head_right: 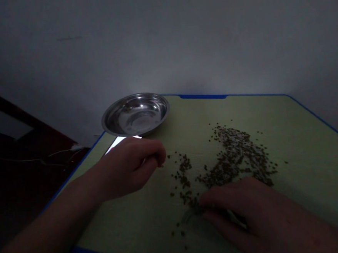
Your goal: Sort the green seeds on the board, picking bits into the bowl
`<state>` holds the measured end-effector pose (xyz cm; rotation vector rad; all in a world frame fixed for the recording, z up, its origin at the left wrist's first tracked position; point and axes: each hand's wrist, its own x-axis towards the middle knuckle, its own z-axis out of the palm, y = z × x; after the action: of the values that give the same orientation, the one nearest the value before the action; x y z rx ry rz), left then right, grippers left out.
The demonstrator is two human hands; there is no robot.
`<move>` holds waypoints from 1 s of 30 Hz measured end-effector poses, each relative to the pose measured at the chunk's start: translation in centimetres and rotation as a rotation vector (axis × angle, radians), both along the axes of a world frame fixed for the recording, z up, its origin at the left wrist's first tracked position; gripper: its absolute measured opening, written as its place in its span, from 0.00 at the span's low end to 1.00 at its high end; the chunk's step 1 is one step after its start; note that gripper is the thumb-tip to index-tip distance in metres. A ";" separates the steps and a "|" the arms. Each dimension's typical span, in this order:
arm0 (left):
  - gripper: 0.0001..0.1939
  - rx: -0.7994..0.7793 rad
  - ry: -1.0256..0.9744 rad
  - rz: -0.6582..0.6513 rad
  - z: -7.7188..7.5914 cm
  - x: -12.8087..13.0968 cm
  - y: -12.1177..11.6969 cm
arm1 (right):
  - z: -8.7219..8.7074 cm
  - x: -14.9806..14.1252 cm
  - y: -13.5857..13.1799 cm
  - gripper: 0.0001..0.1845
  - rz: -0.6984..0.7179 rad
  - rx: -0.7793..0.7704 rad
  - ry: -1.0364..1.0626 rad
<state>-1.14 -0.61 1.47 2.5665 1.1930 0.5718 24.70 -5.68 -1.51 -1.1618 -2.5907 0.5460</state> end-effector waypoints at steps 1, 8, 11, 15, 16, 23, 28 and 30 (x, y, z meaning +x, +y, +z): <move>0.08 0.001 0.000 0.001 0.0 0.0 0.0 | -0.1 -0.1 0.1 0.12 0.003 -0.030 -0.028; 0.08 -0.001 0.003 -0.001 -0.2 0.1 0.0 | -0.4 -1.2 0.7 0.14 0.090 -0.013 -0.002; 0.08 -0.014 -0.003 0.002 -0.2 0.0 0.1 | 0.1 -1.9 0.5 0.14 0.104 -0.009 -0.015; 0.09 -0.033 0.014 0.014 -0.2 0.0 0.1 | 0.7 -2.2 0.0 0.14 0.124 -0.068 -0.023; 0.09 -0.032 0.018 0.015 -0.2 0.0 0.1 | 0.8 -2.3 -0.2 0.14 0.126 -0.091 -0.018; 0.09 -0.021 -0.001 0.002 -0.3 0.0 0.2 | 0.2 -2.0 -1.2 0.11 0.129 -0.192 0.024; 0.09 -0.021 0.009 0.000 -0.2 0.1 0.2 | 0.1 -1.6 -1.5 0.11 0.125 -0.193 0.029; 0.09 -0.018 0.011 -0.002 -0.2 0.1 0.2 | 0.3 -1.8 -1.4 0.10 0.103 -0.160 0.057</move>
<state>-1.06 -0.43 1.29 2.5593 1.1931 0.5448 22.89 -7.06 -1.18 -1.0464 -2.6092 0.8090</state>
